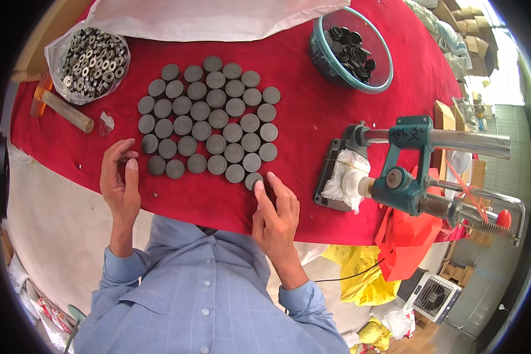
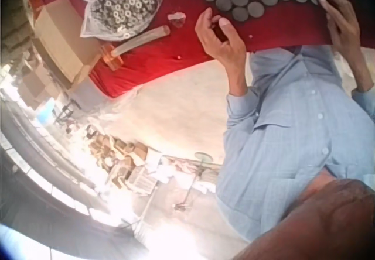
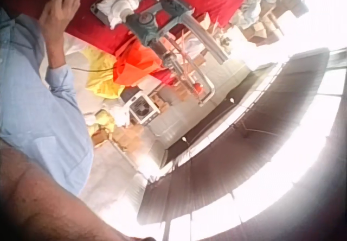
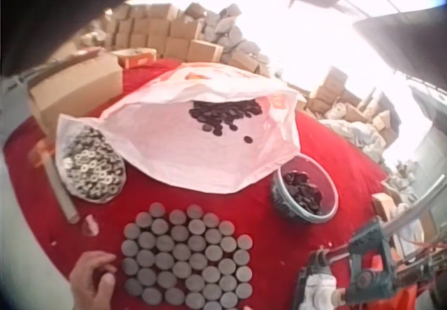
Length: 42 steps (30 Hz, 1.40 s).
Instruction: The person arranges small circular magnets and metal washers on a red table. They pick up the components from a bowl and a bag, place them on the table, and organize them into neat rows. The person uses their hands to manipulate the items, occasionally adjusting the alignment of the assembled units.
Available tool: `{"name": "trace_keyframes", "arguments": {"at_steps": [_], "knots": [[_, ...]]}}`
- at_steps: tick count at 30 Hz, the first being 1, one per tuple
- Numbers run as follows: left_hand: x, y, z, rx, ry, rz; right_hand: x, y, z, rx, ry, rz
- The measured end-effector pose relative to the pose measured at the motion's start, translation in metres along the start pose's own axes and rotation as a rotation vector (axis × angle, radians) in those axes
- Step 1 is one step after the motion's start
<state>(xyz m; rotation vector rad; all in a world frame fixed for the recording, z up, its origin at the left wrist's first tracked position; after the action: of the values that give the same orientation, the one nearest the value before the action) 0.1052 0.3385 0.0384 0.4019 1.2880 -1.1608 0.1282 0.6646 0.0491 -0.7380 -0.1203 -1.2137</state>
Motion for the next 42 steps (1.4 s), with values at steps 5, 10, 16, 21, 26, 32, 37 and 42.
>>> {"name": "trace_keyframes", "arguments": {"at_steps": [5,10,16,21,26,32,37,42], "knots": [[-0.004,-0.002,-0.002,-0.043,0.001,-0.015,0.002,-0.001,0.002,0.012,0.029,0.014],[-0.006,-0.004,-0.005,-0.058,-0.001,-0.04,0.018,-0.029,0.005,-0.052,0.017,0.081],[-0.005,-0.003,-0.003,-0.061,0.003,-0.048,0.046,-0.068,-0.03,0.026,0.099,0.263],[-0.006,-0.003,-0.005,-0.077,0.028,-0.076,0.045,-0.066,-0.044,0.013,0.185,0.263],[-0.005,-0.003,-0.004,-0.086,0.027,-0.073,0.045,-0.058,-0.052,-0.024,0.173,0.234],[-0.007,-0.004,-0.004,-0.087,0.048,-0.063,0.038,-0.057,-0.045,-0.13,0.036,0.197],[-0.005,-0.002,-0.004,-0.101,0.05,-0.032,0.038,-0.043,-0.041,-0.099,0.067,0.284],[-0.004,-0.001,-0.003,-0.086,0.011,-0.046,0.04,-0.036,-0.044,-0.083,0.124,0.312]]}}
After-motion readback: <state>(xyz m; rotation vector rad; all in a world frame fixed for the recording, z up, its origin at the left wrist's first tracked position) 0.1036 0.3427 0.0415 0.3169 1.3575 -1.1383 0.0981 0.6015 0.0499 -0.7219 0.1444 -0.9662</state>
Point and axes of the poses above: each hand's wrist, its own y-axis away from the middle knuckle, its own z-axis out of the back of the hand, x = y × z, the point moved 2 cm from there along -y, towards the middle knuckle, and after that the axes turned 10 degrees about -x, right-handed, at the moved point
